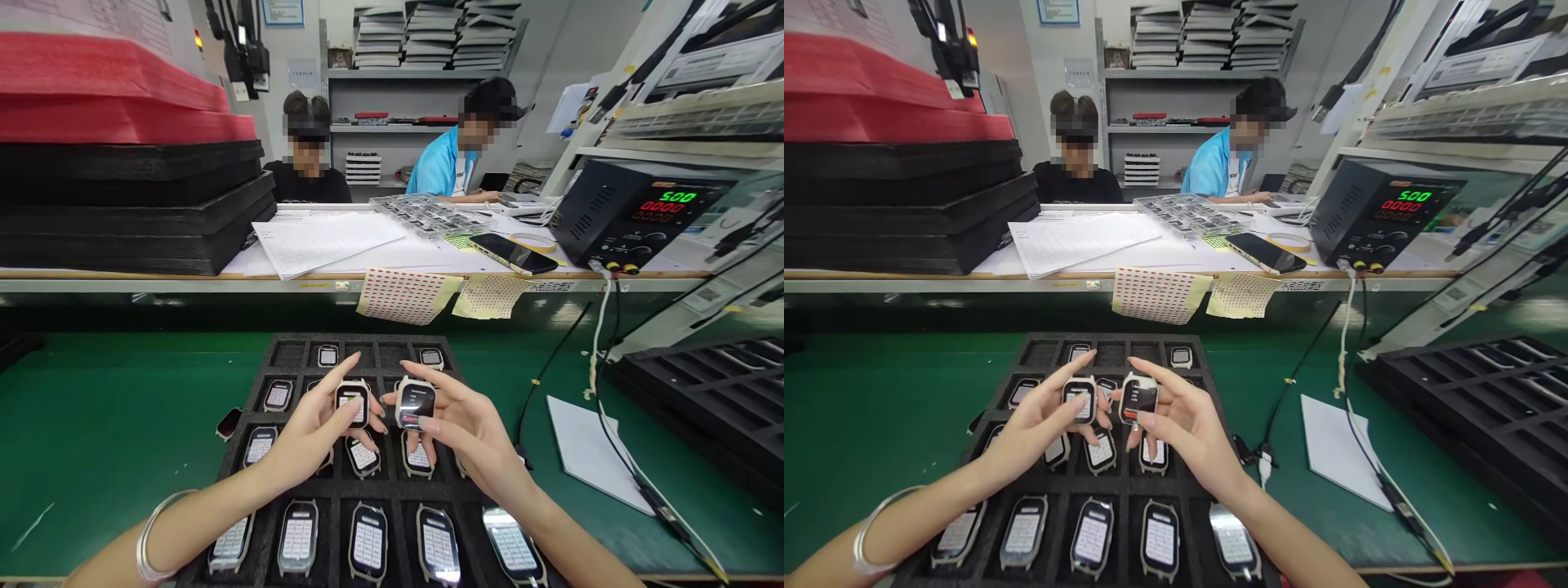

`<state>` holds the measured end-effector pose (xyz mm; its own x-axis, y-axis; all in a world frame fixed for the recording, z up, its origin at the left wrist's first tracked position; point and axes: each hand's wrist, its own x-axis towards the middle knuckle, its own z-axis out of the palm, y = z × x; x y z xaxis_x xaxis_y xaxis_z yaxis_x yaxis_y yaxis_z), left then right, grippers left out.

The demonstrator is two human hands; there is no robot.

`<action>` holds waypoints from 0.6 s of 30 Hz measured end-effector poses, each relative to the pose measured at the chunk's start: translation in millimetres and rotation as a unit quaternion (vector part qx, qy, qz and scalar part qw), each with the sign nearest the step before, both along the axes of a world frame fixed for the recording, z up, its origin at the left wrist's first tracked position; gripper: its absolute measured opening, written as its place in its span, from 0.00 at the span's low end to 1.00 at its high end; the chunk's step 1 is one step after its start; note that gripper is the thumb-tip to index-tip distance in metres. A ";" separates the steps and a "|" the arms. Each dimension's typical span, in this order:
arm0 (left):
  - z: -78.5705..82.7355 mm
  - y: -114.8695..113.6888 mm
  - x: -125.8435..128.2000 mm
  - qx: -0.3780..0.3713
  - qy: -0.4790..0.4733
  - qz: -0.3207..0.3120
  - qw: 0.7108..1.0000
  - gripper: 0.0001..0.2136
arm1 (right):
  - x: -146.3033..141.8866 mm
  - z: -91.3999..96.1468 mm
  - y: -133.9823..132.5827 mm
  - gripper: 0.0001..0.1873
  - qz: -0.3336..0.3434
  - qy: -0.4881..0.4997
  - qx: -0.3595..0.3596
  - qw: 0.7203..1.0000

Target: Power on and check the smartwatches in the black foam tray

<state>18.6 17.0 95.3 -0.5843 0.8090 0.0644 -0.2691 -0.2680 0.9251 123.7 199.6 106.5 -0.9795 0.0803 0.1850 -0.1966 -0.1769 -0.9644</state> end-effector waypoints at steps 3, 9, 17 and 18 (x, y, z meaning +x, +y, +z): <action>-0.2 -0.4 0.4 0.005 0.004 -0.003 1.000 0.32 | 0.8 1.9 -2.2 0.28 0.007 0.000 0.003 1.000; -0.2 0.6 2.2 0.031 -0.009 -0.015 0.999 0.39 | 1.0 6.6 -7.9 0.30 -0.041 -0.032 0.034 0.998; 1.2 -1.1 0.5 0.004 0.017 0.007 1.000 0.33 | -1.5 -1.1 -1.2 0.23 -0.032 -0.009 0.014 0.999; 1.8 -1.7 0.3 0.003 0.025 0.006 1.000 0.32 | -1.9 -2.0 -0.7 0.21 -0.037 -0.016 0.024 0.999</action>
<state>18.9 15.3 97.1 -0.5892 0.8019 0.0992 -0.2194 -0.2769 0.9355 121.8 198.9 104.5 -0.9766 0.1454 0.1585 -0.1760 -0.1170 -0.9774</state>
